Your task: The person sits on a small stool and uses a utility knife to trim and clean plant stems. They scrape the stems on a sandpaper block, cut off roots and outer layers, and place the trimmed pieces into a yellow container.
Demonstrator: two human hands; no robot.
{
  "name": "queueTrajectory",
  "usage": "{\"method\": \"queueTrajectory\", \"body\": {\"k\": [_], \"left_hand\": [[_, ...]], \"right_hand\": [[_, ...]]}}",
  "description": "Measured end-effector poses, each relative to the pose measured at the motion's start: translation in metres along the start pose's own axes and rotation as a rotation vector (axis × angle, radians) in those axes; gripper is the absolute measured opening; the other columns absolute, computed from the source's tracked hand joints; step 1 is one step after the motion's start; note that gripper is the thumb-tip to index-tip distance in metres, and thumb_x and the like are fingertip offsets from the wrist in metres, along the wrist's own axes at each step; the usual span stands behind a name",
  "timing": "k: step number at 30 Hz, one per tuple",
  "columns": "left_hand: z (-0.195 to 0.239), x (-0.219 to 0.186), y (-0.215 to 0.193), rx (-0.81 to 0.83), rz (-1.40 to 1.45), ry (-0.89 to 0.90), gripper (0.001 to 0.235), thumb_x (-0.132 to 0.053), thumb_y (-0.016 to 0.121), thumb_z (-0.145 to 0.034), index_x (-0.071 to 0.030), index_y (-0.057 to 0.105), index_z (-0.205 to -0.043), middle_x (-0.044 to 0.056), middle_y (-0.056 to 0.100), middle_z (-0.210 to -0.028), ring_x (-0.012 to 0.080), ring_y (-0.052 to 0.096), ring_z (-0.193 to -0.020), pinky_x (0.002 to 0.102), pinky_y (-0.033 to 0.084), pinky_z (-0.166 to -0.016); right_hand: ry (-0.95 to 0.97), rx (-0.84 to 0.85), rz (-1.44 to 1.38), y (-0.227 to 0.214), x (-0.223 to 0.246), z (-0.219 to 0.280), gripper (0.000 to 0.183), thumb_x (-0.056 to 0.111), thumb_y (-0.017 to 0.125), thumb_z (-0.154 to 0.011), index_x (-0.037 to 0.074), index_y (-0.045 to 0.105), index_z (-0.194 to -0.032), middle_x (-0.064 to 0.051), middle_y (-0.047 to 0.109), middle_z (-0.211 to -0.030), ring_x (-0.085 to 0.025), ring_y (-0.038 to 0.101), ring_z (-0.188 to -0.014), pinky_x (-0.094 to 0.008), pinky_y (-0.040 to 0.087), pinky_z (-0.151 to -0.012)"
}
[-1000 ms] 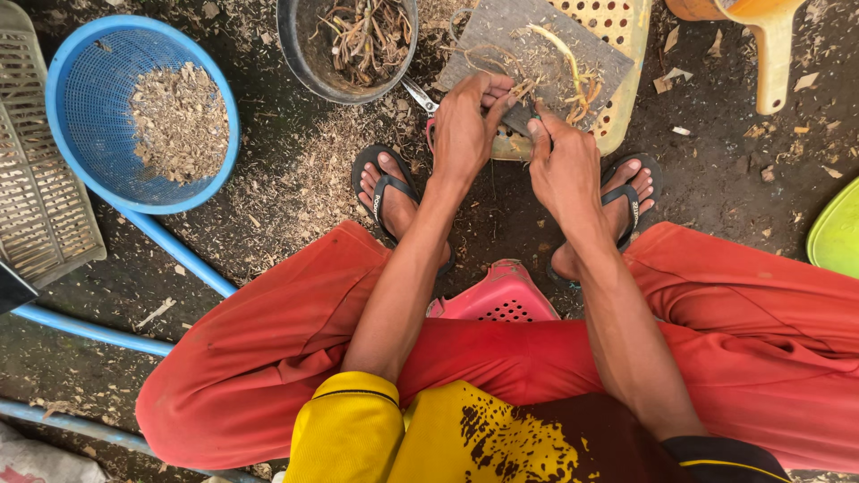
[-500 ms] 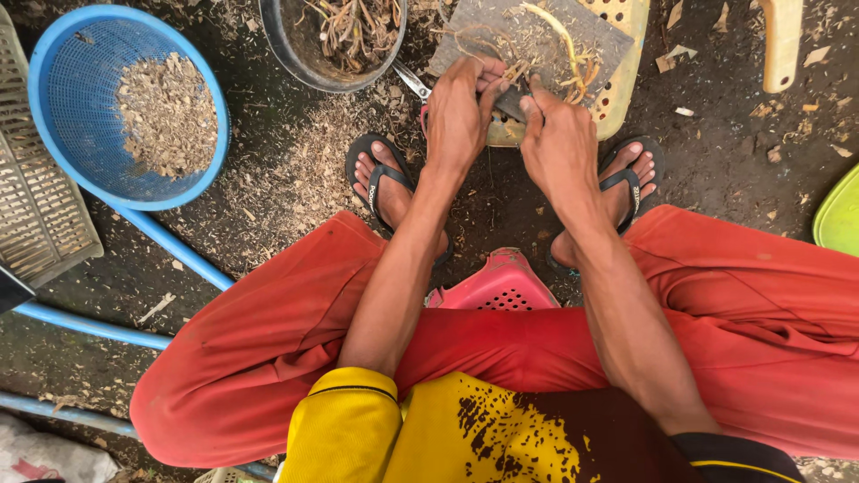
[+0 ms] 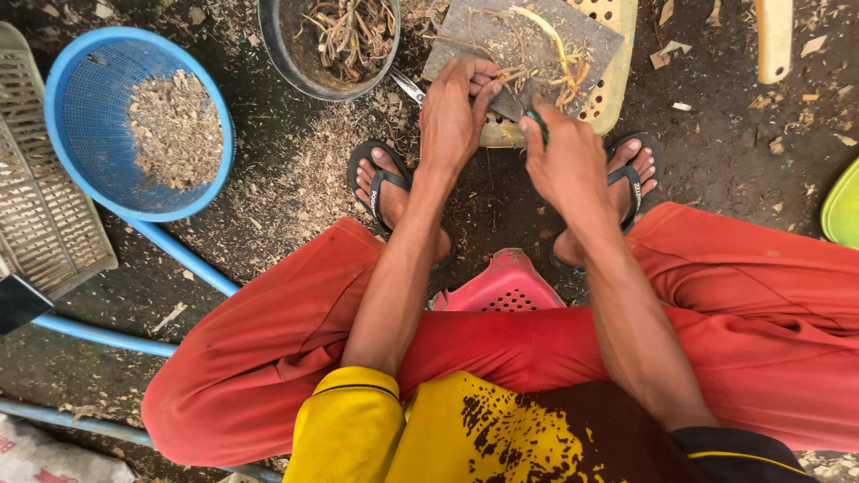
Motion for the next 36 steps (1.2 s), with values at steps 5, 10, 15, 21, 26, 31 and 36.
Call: {"method": "queueTrajectory", "body": {"k": [5, 10, 15, 21, 26, 31, 36], "left_hand": [[-0.008, 0.007, -0.001, 0.110, 0.058, -0.045, 0.020, -0.009, 0.076, -0.089, -0.004, 0.071, -0.108, 0.009, 0.072, -0.099, 0.0170, 0.072, -0.082, 0.030, 0.063, -0.069], [-0.009, 0.013, -0.017, 0.189, 0.075, -0.017, 0.028, -0.002, 0.080, -0.082, -0.002, 0.072, -0.108, 0.010, 0.073, -0.096, 0.0185, 0.073, -0.081, 0.031, 0.061, -0.072], [-0.014, 0.002, -0.024, 0.196, 0.039, 0.006, 0.026, 0.000, 0.081, -0.082, -0.003, 0.073, -0.105, 0.010, 0.074, -0.096, 0.0183, 0.073, -0.084, 0.031, 0.059, -0.075], [-0.025, -0.017, -0.048, 0.242, 0.225, -0.040, 0.024, 0.000, 0.074, -0.088, -0.005, 0.074, -0.111, 0.005, 0.073, -0.099, 0.0142, 0.071, -0.085, 0.028, 0.059, -0.078], [-0.032, -0.038, -0.038, 0.086, 0.219, -0.020, 0.017, -0.007, 0.076, -0.095, -0.007, 0.071, -0.112, 0.004, 0.074, -0.101, 0.0135, 0.070, -0.086, 0.028, 0.058, -0.078], [-0.016, -0.054, 0.007, 0.115, 0.011, 0.003, 0.040, -0.024, 0.083, -0.089, -0.010, 0.066, -0.123, 0.011, 0.064, -0.116, 0.0249, 0.065, -0.106, 0.040, 0.053, -0.091], [-0.011, -0.067, 0.026, 0.175, -0.064, 0.072, 0.064, -0.033, 0.086, -0.080, -0.009, 0.057, -0.132, 0.014, 0.058, -0.127, 0.0328, 0.058, -0.118, 0.046, 0.047, -0.102]], "right_hand": [[-0.004, -0.010, 0.009, -0.019, 0.008, -0.006, 0.033, 0.024, 0.083, -0.093, 0.002, 0.069, -0.113, -0.021, 0.068, -0.095, -0.043, 0.069, -0.082, -0.051, 0.054, -0.074], [-0.048, -0.031, 0.063, 0.014, 0.018, -0.034, 0.037, 0.007, 0.078, -0.088, 0.001, 0.066, -0.123, -0.024, 0.056, -0.124, -0.043, 0.068, -0.075, -0.050, 0.055, -0.065], [-0.077, -0.066, 0.011, 0.021, 0.025, -0.043, 0.035, 0.006, 0.078, -0.087, 0.003, 0.067, -0.120, -0.019, 0.058, -0.117, -0.041, 0.069, -0.084, -0.051, 0.055, -0.071], [-0.171, -0.234, -0.225, -0.024, 0.038, -0.034, 0.031, 0.002, 0.078, -0.089, 0.000, 0.067, -0.118, -0.016, 0.062, -0.112, -0.038, 0.068, -0.095, -0.046, 0.055, -0.082], [-0.112, -0.367, -0.464, -0.089, -0.011, -0.044, 0.020, 0.004, 0.082, -0.093, 0.002, 0.068, -0.108, -0.005, 0.070, -0.105, -0.018, 0.069, -0.096, -0.035, 0.055, -0.087], [-0.064, -0.505, -0.475, -0.136, -0.121, -0.090, 0.022, -0.004, 0.084, -0.102, 0.000, 0.063, -0.102, -0.002, 0.063, -0.095, -0.013, 0.060, -0.090, -0.029, 0.050, -0.085], [0.133, -0.526, -0.425, -0.130, -0.202, -0.127, 0.024, 0.005, 0.088, -0.095, 0.005, 0.068, -0.107, 0.002, 0.068, -0.094, -0.012, 0.064, -0.086, -0.030, 0.052, -0.081]]}}
Point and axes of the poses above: each hand's wrist, its own z-axis away from the middle knuckle, its own y-axis out of the palm, x = y × z, the point moved 5 cm from there along -z, towards the middle knuckle
